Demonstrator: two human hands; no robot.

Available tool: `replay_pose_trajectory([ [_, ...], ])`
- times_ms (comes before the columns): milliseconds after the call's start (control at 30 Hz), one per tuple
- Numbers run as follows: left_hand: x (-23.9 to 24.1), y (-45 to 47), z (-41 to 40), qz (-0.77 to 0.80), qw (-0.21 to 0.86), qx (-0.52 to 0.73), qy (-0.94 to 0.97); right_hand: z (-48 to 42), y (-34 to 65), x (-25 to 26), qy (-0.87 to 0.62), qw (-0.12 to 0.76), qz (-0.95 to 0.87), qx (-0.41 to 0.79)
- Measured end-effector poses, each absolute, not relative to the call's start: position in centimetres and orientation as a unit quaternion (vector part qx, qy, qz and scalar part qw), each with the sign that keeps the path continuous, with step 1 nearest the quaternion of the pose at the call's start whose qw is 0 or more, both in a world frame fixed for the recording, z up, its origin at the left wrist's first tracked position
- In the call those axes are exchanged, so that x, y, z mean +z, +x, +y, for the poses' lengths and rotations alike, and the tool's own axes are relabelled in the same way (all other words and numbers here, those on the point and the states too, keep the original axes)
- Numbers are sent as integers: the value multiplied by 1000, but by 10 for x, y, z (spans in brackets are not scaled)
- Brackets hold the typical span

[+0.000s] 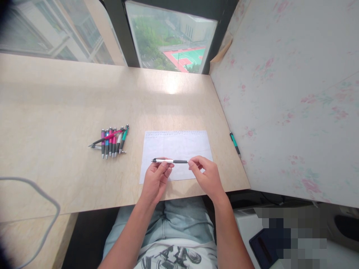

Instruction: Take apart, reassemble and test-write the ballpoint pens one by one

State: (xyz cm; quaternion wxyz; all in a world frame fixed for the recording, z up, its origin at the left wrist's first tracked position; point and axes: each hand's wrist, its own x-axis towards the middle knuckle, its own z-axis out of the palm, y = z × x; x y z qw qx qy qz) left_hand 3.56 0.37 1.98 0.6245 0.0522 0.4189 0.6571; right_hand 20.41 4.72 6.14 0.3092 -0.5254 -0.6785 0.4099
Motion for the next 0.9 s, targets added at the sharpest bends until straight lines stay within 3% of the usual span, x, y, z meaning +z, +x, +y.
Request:
replay_pose_trajectory([
  [667, 24, 38, 2, 437, 616, 651, 76, 47, 197, 55, -557, 286, -678, 385],
  [900, 21, 38, 2, 437, 611, 655, 75, 47, 197, 50, -520, 314, -655, 449],
])
